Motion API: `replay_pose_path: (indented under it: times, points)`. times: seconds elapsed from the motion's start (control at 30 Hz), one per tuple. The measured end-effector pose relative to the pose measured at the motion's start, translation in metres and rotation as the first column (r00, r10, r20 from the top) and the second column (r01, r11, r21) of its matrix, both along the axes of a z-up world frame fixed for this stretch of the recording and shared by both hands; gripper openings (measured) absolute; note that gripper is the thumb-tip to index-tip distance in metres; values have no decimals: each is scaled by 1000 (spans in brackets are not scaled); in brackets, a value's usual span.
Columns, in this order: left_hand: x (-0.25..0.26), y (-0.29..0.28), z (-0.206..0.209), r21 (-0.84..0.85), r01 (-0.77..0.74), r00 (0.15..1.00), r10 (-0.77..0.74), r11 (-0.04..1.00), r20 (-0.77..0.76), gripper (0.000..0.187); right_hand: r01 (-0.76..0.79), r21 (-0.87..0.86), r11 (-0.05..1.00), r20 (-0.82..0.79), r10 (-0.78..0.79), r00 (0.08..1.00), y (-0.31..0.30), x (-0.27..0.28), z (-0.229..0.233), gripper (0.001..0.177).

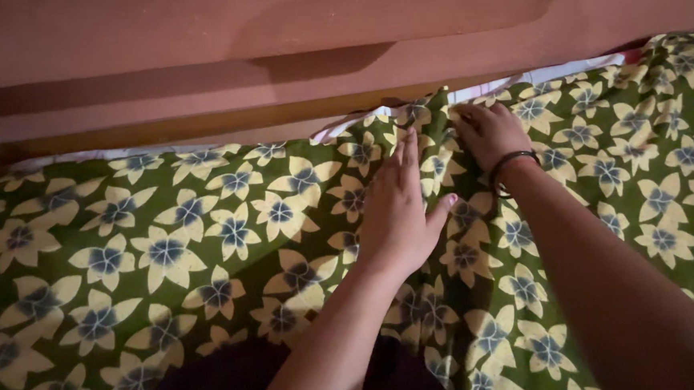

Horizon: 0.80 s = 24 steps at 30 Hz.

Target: The person smooths a green floral-patterned fabric on a wooden surface, pressing and adjusting it with both hands along the edges and center. The person then moves to a different section with a checkered pattern and continues smoothing the fabric.

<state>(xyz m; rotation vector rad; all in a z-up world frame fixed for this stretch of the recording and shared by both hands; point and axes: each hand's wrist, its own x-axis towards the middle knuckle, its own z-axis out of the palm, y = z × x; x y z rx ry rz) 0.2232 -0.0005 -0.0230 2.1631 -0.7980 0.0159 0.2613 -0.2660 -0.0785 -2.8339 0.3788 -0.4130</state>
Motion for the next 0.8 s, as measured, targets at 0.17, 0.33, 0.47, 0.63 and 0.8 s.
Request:
replay_pose_path:
  times: [0.17, 0.33, 0.47, 0.63, 0.8]
  points:
    - [1, 2, -1, -38, 3, 1000, -3, 999, -9, 98, 66, 296, 953, -75, -45, 996, -6, 6, 9, 32]
    - [0, 1, -3, -22, 9, 1000, -10, 1000, -20, 97, 93, 442, 892, -59, -74, 995, -9, 0, 13, 20]
    - [1, -1, -6, -7, 10, 1000, -11, 1000, -29, 93, 87, 455, 886, 8, -102, 995, -15, -4, 7, 17]
    - [0, 1, -5, 84, 13, 999, -9, 996, -46, 89, 138, 305, 942, 232, -214, 949, -46, 5, -8, 20]
    - [0, 2, -3, 133, 44, 998, -36, 990, -59, 88, 319, 121, 940, 414, -340, 844, -90, 2, -30, 12]
